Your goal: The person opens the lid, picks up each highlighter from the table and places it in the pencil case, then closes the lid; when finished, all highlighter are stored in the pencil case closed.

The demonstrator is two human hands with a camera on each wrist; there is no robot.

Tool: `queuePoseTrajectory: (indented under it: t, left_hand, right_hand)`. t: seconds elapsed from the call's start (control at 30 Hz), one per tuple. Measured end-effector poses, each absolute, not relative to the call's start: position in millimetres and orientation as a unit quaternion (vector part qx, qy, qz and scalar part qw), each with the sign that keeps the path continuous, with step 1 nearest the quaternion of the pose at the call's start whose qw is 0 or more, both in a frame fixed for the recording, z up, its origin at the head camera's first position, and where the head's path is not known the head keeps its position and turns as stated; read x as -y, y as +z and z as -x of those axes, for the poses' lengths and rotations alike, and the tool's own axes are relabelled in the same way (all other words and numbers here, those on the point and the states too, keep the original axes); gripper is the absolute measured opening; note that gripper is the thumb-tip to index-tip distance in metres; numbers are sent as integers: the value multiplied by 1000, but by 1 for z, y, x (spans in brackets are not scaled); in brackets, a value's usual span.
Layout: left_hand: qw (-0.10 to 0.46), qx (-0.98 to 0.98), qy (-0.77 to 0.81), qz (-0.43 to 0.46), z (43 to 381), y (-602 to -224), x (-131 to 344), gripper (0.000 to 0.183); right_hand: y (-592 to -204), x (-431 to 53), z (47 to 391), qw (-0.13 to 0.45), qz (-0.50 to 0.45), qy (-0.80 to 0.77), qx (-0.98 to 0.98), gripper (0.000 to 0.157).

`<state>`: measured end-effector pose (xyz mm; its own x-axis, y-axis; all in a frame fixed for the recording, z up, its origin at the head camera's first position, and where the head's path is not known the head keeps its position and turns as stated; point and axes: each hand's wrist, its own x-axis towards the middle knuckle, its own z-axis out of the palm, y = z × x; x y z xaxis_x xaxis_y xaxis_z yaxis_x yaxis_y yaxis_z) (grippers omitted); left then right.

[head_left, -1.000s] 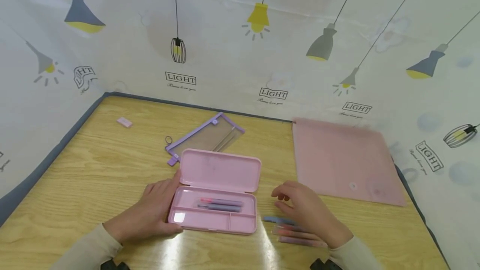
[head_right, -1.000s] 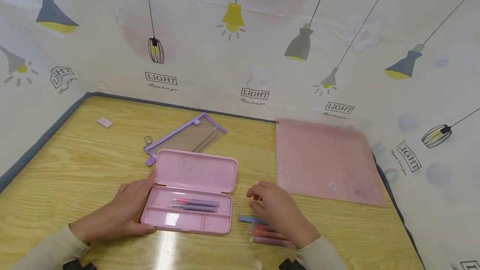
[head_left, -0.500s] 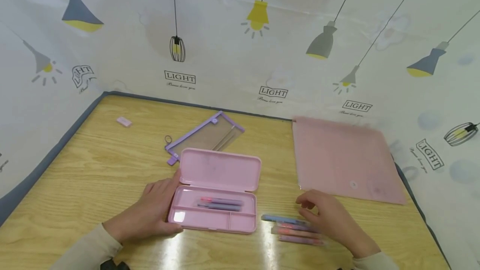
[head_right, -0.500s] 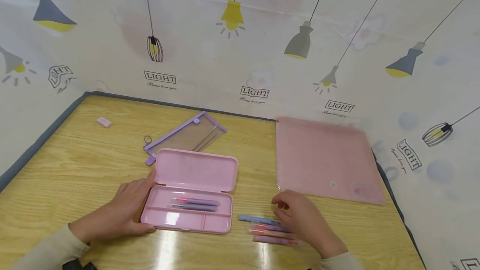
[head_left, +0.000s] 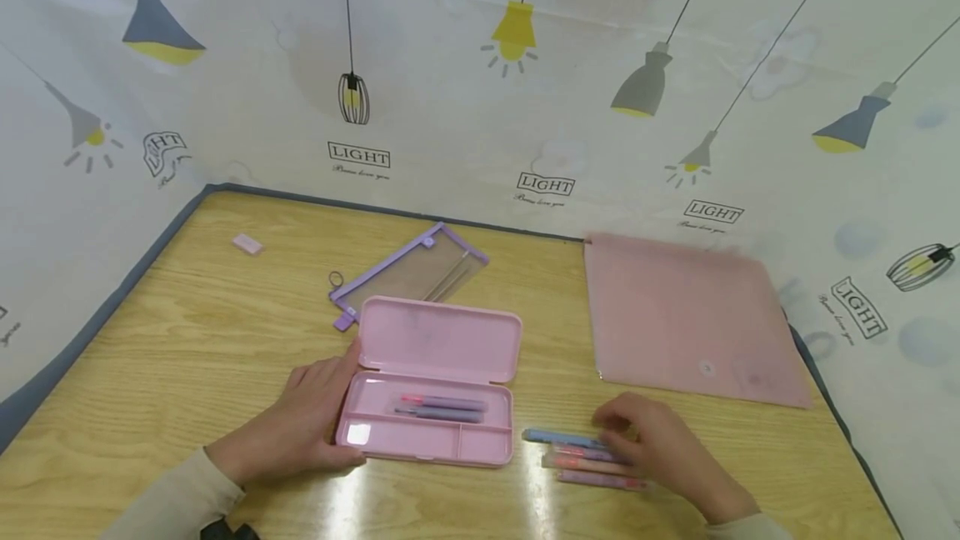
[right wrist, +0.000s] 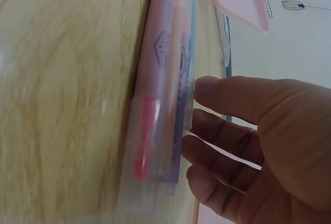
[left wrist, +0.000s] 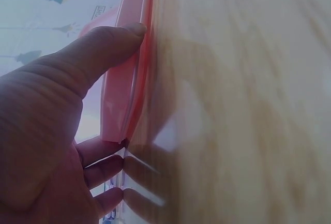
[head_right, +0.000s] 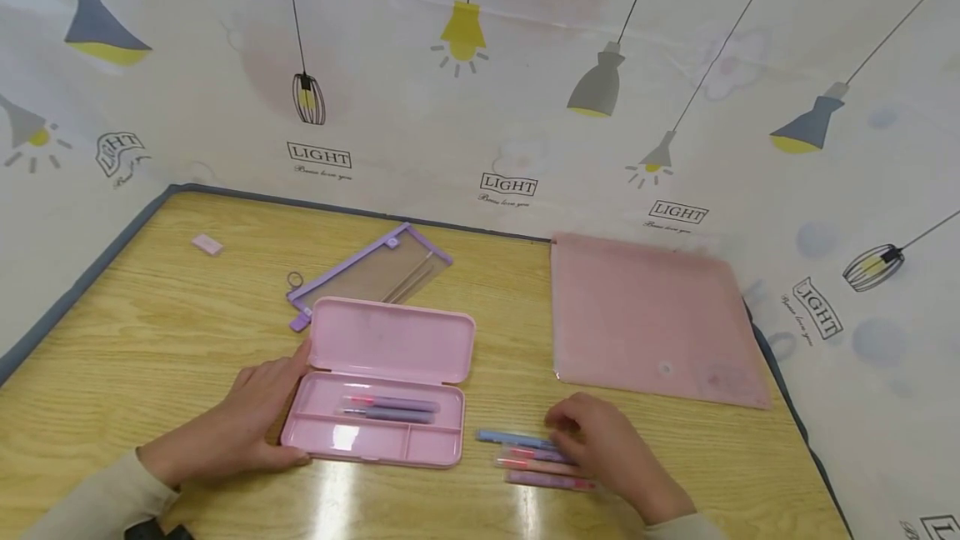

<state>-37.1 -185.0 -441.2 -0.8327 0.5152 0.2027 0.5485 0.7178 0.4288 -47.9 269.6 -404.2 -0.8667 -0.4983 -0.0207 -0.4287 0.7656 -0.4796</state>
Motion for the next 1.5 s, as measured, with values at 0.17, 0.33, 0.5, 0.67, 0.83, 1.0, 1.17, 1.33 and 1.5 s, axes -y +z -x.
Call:
queuePoseTrajectory:
  t: [0.17, 0.33, 0.5, 0.67, 0.83, 1.0, 1.17, 1.33, 1.5]
  left_hand:
    - [34, 927, -240, 285, 37, -441, 184, 129]
    - [31, 928, -239, 283, 36, -439, 184, 129]
    - [30, 928, -239, 283, 36, -439, 185, 128]
    - [30, 926, -242, 287, 35, -440, 184, 127]
    - [32, 928, -241, 283, 36, -441, 185, 129]
    - [31, 927, -245, 283, 36, -440, 185, 129]
    - [26, 927, -245, 283, 36, -440, 185, 129]
    - [23, 928, -245, 281, 36, -440, 185, 129]
    - [20, 928, -245, 280, 36, -439, 185, 129]
  right_hand:
    - [-405, -265, 50, 90, 263, -239, -930, 12]
    - [-406, -262, 52, 104, 271, -241, -926, 12]
    - [-405, -255, 54, 94, 284, -233, -925, 10]
    - [-405, -253, 54, 104, 285, -229, -925, 9]
    - [-407, -257, 53, 109, 276, -222, -929, 8]
    - [-408, -258, 55, 96, 276, -221, -930, 5]
    - [-409, -257, 55, 88, 280, -216, -931, 5]
    - [-409, -258, 55, 84, 272, -206, -936, 4]
    - [-410, -259, 55, 87, 269, -208, -937, 4]
